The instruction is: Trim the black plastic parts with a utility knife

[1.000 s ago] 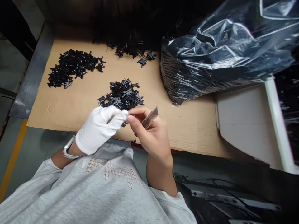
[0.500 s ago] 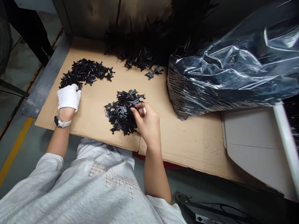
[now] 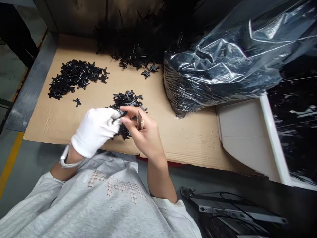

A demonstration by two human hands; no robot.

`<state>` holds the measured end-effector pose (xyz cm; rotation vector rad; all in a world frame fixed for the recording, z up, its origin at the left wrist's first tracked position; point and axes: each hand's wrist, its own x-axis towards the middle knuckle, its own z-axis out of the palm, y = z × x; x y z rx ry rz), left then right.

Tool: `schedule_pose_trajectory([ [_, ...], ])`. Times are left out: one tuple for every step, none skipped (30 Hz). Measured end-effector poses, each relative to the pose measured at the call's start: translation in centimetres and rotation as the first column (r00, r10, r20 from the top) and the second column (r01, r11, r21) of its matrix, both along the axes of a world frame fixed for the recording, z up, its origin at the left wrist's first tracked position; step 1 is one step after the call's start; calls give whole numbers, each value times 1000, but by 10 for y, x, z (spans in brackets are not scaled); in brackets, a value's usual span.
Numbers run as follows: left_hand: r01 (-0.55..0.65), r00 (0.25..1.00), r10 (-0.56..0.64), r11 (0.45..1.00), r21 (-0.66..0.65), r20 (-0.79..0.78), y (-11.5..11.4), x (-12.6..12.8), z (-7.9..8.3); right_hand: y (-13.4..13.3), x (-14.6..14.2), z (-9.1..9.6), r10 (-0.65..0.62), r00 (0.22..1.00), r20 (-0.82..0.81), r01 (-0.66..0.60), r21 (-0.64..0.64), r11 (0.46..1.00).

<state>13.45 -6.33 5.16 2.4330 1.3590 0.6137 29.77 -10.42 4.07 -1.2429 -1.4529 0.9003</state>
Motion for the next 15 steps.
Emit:
schedule_pose_trajectory([
  [-14, 1000, 15, 999, 39, -18, -5, 8, 1, 0, 1, 0, -7, 1000, -5, 7, 9, 1000],
  [-24, 1000, 25, 998, 49, -8, -8, 13, 3, -1, 4, -1, -14, 1000, -21, 14, 9, 1000],
  [-16, 999, 15, 1000, 8, 33, -9, 17, 4, -3, 7, -1, -21, 999, -49, 21, 1, 1000],
  [27, 995, -19, 996, -89, 94, -9, 18, 6, -5, 11, -1, -25, 996, -85, 24, -12, 1000],
  [104, 981, -63, 970, -219, 185, -8, 17, 8, -7, 15, 0, -21, 992, -121, 18, -28, 999],
  [199, 952, -92, 912, -359, 292, -6, 16, 9, -9, 18, 1, -13, 989, -150, 7, -40, 999],
  [294, 914, -92, 822, -487, 395, -4, 14, 10, -12, 21, 2, 4, 986, -168, -12, -44, 999],
  [380, 874, -72, 718, -584, 481, -3, 12, 10, -14, 22, 3, 26, 985, -172, -32, -35, 999],
  [448, 837, -39, 621, -643, 545, -2, 11, 10, -16, 23, 4, 47, 986, -159, -50, -13, 999],
  [489, 804, 15, 552, -676, 594, -2, 11, 9, -18, 23, 4, 62, 989, -135, -61, 13, 998],
  [508, 776, 79, 509, -695, 626, -4, 12, 9, -20, 23, 5, 63, 992, -107, -59, 40, 997],
  [511, 756, 140, 485, -710, 639, -6, 14, 8, -22, 23, 4, 56, 995, -81, -50, 68, 996],
  [498, 739, 197, 484, -719, 644, -9, 16, 8, -24, 23, 4, 48, 997, -54, -43, 96, 994],
  [470, 723, 251, 503, -725, 643, -13, 19, 9, -26, 23, 4, 42, 999, -24, -39, 120, 992],
  [436, 711, 292, 530, -727, 640, -17, 21, 10, -28, 23, 3, 41, 999, 12, -42, 141, 989],
])
